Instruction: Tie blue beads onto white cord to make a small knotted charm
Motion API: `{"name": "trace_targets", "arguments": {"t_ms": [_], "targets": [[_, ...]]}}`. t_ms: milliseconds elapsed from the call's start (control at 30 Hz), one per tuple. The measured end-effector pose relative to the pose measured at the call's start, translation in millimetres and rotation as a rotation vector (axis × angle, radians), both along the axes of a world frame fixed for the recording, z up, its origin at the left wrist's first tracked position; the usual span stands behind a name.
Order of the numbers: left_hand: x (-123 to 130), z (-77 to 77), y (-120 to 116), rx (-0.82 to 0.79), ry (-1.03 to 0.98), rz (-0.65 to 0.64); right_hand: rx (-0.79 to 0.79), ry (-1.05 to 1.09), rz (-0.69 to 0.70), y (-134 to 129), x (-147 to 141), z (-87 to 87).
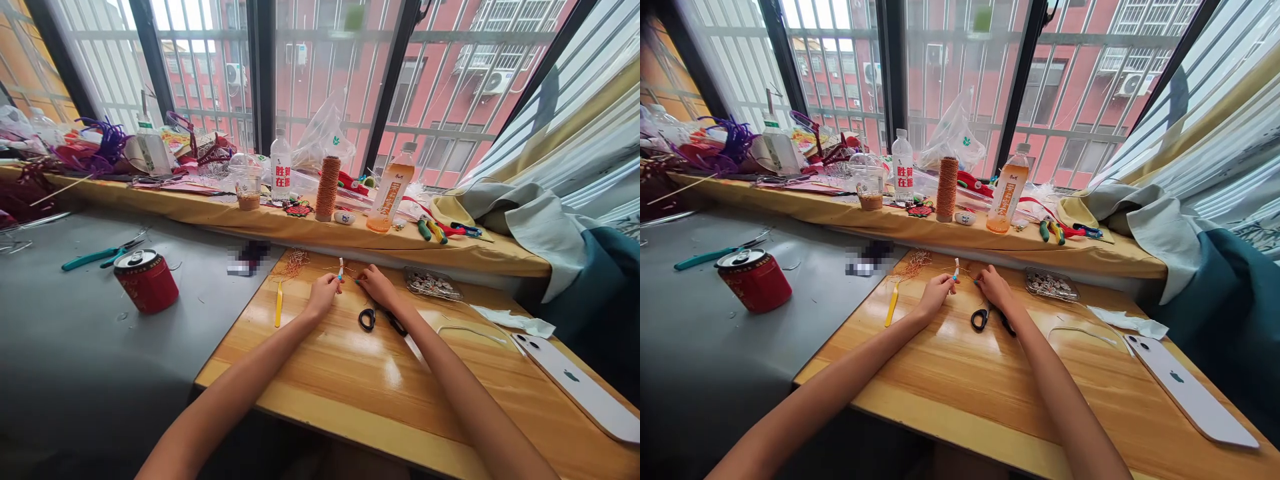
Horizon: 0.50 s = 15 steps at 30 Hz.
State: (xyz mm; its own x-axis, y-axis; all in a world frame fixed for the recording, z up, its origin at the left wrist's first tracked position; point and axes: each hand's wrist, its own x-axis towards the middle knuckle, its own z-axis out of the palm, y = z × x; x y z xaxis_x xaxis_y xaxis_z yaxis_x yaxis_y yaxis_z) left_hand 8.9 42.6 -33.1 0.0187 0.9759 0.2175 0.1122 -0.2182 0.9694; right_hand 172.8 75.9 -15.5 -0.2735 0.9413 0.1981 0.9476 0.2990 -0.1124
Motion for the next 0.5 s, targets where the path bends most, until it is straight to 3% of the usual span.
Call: {"name": "trace_targets", "arguments": {"t_ms": [200, 367, 500], "targets": [[-0.2, 1.6, -0.4, -0.003, -0.001, 0.002, -0.038, 0.047, 0.071, -8.2, -16.9, 10.9], [-3.4, 3.0, 0.1, 0.012, -0.003, 0.080, 0.049, -0.061, -0.198, -54.1, -5.4, 28.0], [-6.4, 3.1, 0.6, 0.061, 0.013, 0.132, -0.121, -0.126, -0.141, -90.8, 8.3, 22.9]]}}
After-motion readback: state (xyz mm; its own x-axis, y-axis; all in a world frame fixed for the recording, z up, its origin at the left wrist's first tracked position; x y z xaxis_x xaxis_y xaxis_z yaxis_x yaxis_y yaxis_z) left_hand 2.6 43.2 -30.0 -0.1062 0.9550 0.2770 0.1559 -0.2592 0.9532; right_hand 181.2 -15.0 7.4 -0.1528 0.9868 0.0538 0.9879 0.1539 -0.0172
